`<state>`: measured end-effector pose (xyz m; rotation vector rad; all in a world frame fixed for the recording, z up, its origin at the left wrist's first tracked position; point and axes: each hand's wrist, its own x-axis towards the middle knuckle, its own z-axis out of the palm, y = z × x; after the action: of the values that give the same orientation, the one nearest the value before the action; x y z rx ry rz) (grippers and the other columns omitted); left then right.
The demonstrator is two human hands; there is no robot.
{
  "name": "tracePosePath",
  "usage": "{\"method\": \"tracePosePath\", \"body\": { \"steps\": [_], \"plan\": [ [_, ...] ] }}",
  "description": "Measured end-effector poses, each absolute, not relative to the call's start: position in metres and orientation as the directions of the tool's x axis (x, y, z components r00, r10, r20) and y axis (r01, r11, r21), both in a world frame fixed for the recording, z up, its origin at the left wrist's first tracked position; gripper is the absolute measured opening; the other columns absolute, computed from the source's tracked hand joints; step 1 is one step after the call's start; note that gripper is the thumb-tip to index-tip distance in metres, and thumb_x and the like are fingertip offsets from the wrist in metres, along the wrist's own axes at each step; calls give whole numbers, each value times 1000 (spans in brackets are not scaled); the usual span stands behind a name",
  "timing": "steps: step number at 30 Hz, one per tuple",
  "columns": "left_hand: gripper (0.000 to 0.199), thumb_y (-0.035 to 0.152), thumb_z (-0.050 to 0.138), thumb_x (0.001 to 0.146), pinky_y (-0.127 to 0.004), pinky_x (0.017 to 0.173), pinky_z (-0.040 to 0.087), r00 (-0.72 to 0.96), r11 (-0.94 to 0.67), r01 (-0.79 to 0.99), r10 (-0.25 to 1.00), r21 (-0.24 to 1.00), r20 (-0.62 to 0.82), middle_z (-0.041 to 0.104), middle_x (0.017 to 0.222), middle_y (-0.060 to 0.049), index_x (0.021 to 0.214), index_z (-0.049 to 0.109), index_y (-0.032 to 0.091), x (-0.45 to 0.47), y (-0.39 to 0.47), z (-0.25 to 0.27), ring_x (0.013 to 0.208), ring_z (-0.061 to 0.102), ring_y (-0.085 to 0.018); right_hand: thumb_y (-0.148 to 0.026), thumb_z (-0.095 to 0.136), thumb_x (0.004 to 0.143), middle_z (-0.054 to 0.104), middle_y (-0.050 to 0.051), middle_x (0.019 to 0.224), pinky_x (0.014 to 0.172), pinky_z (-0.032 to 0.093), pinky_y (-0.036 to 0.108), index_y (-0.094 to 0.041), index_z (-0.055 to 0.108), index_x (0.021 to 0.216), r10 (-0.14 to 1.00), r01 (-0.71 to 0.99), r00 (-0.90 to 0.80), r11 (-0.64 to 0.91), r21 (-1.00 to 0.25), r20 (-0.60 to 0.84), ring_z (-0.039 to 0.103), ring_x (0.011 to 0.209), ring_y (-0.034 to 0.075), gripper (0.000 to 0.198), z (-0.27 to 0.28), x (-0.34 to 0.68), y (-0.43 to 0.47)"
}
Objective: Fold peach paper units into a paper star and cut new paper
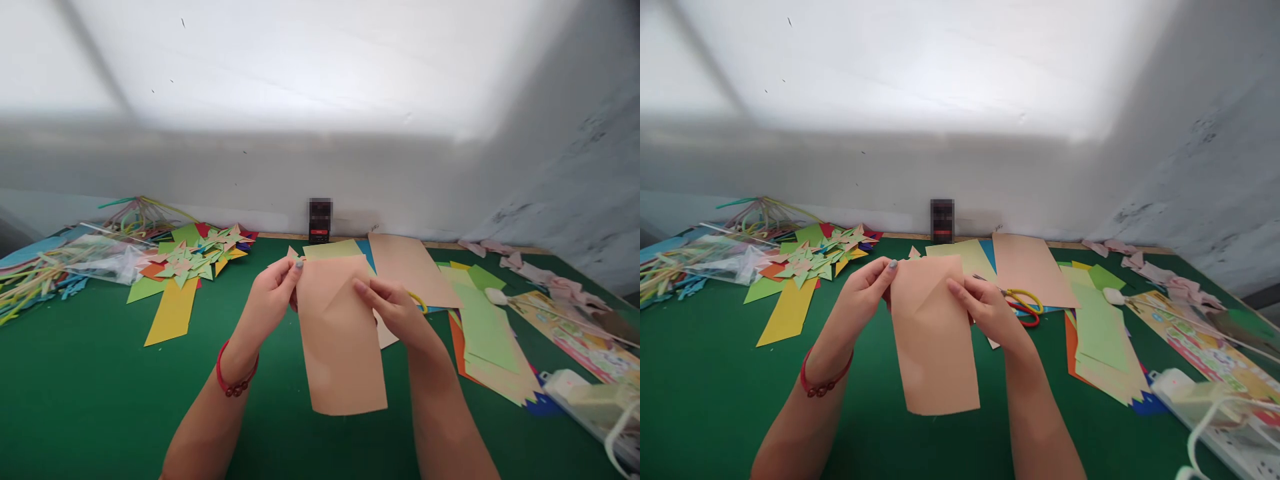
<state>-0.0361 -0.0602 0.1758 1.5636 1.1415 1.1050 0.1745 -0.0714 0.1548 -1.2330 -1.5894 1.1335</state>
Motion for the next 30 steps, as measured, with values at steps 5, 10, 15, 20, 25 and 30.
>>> {"method": "tracePosePath", "body": {
  "steps": [5, 10, 15, 20, 25, 30],
  "plan": [
    [32, 51, 47, 86, -21, 46, 44, 366, -125, 207, 930, 970, 42, 50, 60, 4, 91, 54, 19, -35, -61, 173, 51, 52, -11, -54, 54, 81, 64, 3, 79, 59, 47, 26, -20, 66, 90, 992, 98, -97, 86, -992, 76, 59, 78, 20, 37, 151, 174, -68],
    [30, 45, 49, 87, -20, 46, 43, 368, -162, 260, 928, 952, 57, 51, 61, 3, 74, 53, 17, -35, -60, 169, 52, 51, -10, -54, 55, 80, 57, 2, 61, 51, 43, 25, -19, 67, 84, 996, 83, -73, 63, -995, 57, 56, 65, 18, 38, 146, 176, -64],
    [32, 47, 48, 86, -21, 42, 43, 349, -148, 249, 936, 957, 54, 50, 59, 4, 74, 53, 18, -34, -58, 168, 46, 50, -9, -55, 55, 79, 53, -1, 58, 44, 37, 24, -19, 64, 77, 996, 111, -59, 66, -992, 60, 48, 53, 13, 38, 143, 176, -60],
    [31, 47, 48, 86, -21, 44, 45, 394, -143, 248, 919, 958, 35, 50, 58, 3, 76, 53, 18, -33, -59, 169, 47, 53, -10, -57, 56, 78, 59, 2, 63, 49, 45, 27, -20, 64, 79, 998, 63, -26, 54, -997, 53, 56, 60, 17, 37, 141, 180, -58],
    [32, 43, 47, 87, -20, 48, 46, 476, -112, 260, 879, 959, -26, 50, 62, 3, 69, 51, 17, -32, -60, 170, 53, 55, -10, -55, 58, 78, 65, 4, 75, 53, 47, 28, -21, 65, 89, 998, -41, 37, 57, -998, 55, 60, 65, 18, 36, 142, 184, -58],
    [28, 39, 47, 88, -21, 48, 44, 454, -126, 269, 891, 955, -10, 49, 62, 3, 72, 55, 17, -33, -59, 168, 52, 50, -9, -54, 58, 78, 60, 1, 65, 45, 42, 26, -22, 65, 85, 999, -30, 28, 35, -999, 34, 52, 52, 14, 34, 142, 185, -58]
  ]
}}
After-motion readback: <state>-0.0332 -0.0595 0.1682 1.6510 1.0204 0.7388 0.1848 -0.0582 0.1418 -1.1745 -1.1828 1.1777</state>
